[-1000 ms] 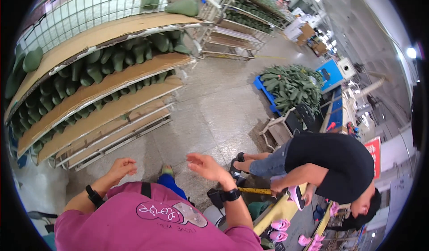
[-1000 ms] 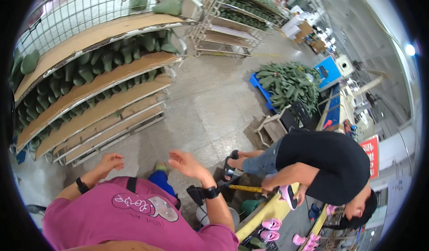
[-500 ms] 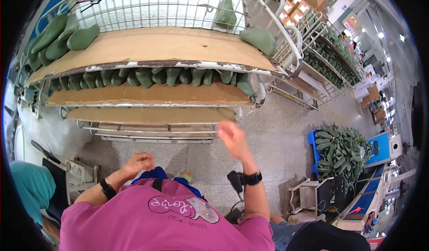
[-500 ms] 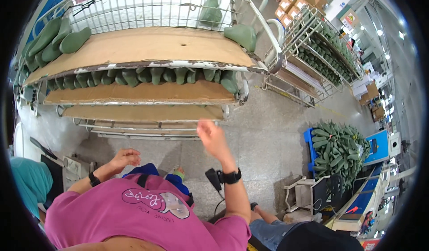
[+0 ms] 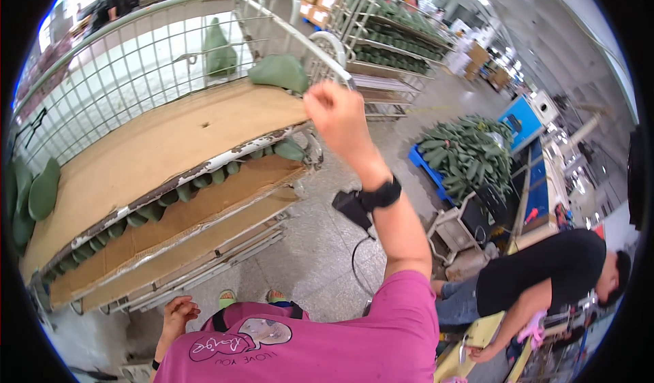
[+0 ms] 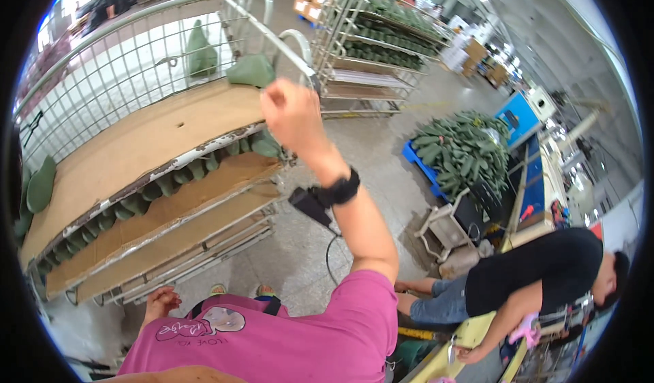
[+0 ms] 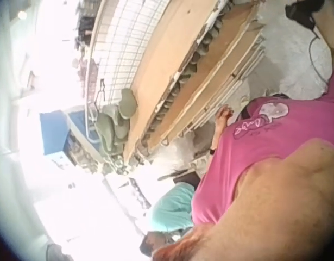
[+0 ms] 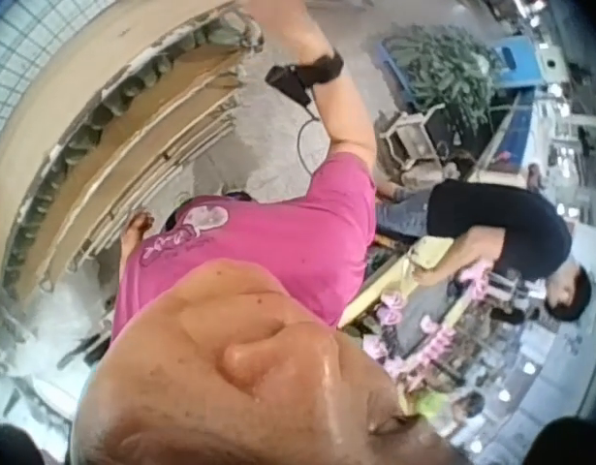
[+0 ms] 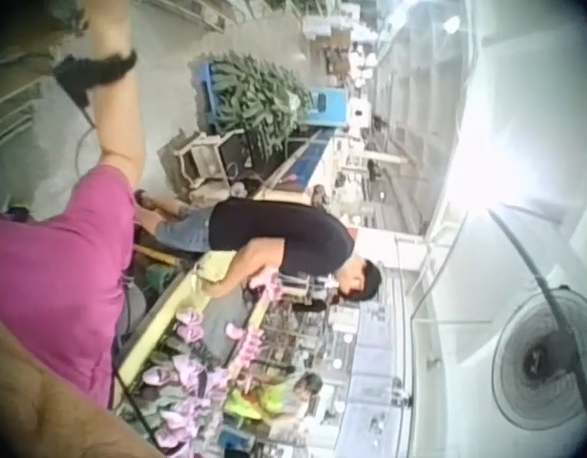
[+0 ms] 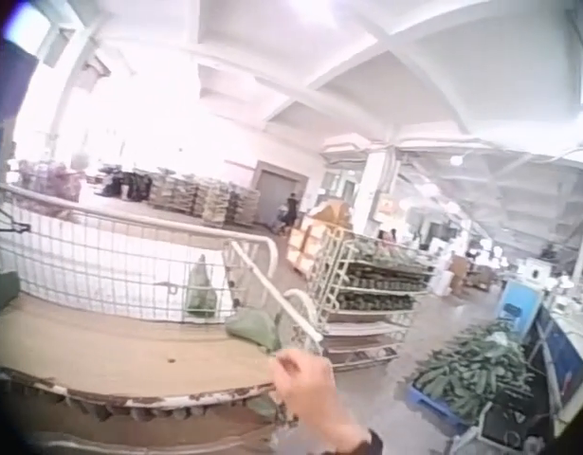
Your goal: Organize and sort green shoe lasts and pink footwear components in a manufacturing environment.
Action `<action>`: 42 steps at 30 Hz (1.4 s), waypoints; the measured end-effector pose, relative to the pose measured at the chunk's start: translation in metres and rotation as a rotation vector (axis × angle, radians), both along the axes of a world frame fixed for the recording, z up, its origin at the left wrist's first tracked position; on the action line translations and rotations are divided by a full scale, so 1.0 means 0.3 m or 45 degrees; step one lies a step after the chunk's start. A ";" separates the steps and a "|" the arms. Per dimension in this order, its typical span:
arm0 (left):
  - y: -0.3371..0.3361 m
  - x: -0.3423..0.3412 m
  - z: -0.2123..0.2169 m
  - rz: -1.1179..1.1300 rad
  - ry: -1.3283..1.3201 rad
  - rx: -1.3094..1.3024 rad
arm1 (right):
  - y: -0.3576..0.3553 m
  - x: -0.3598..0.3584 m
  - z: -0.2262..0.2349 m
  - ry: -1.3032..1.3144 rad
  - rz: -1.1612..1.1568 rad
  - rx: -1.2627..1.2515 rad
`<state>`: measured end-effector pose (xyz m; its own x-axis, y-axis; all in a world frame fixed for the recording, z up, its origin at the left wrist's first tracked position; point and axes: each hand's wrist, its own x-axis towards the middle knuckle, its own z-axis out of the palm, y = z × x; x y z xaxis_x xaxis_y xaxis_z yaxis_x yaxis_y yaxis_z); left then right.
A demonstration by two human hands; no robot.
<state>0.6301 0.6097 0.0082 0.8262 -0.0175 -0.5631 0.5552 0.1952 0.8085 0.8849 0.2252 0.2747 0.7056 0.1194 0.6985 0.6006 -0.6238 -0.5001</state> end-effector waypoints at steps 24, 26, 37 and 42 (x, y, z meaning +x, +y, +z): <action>-0.039 0.326 0.024 -0.531 -0.337 -0.224 | 0.221 0.213 0.100 0.538 -0.304 -0.971; -0.095 0.390 0.102 -0.561 -0.383 -0.308 | 0.207 0.081 0.128 0.482 -0.197 -0.814; -0.371 0.536 0.407 -0.640 -0.404 -1.073 | 0.059 -0.360 0.087 0.714 0.238 0.148; -0.396 0.514 0.393 -0.667 -0.058 -1.156 | -0.015 -0.405 -0.100 0.958 0.422 0.828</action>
<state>0.7842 0.4910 0.1260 0.6133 -0.7795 -0.1277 0.7183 0.4831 0.5007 0.7635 0.2207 0.2446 0.9852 0.1450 0.0913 0.0867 0.0377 -0.9955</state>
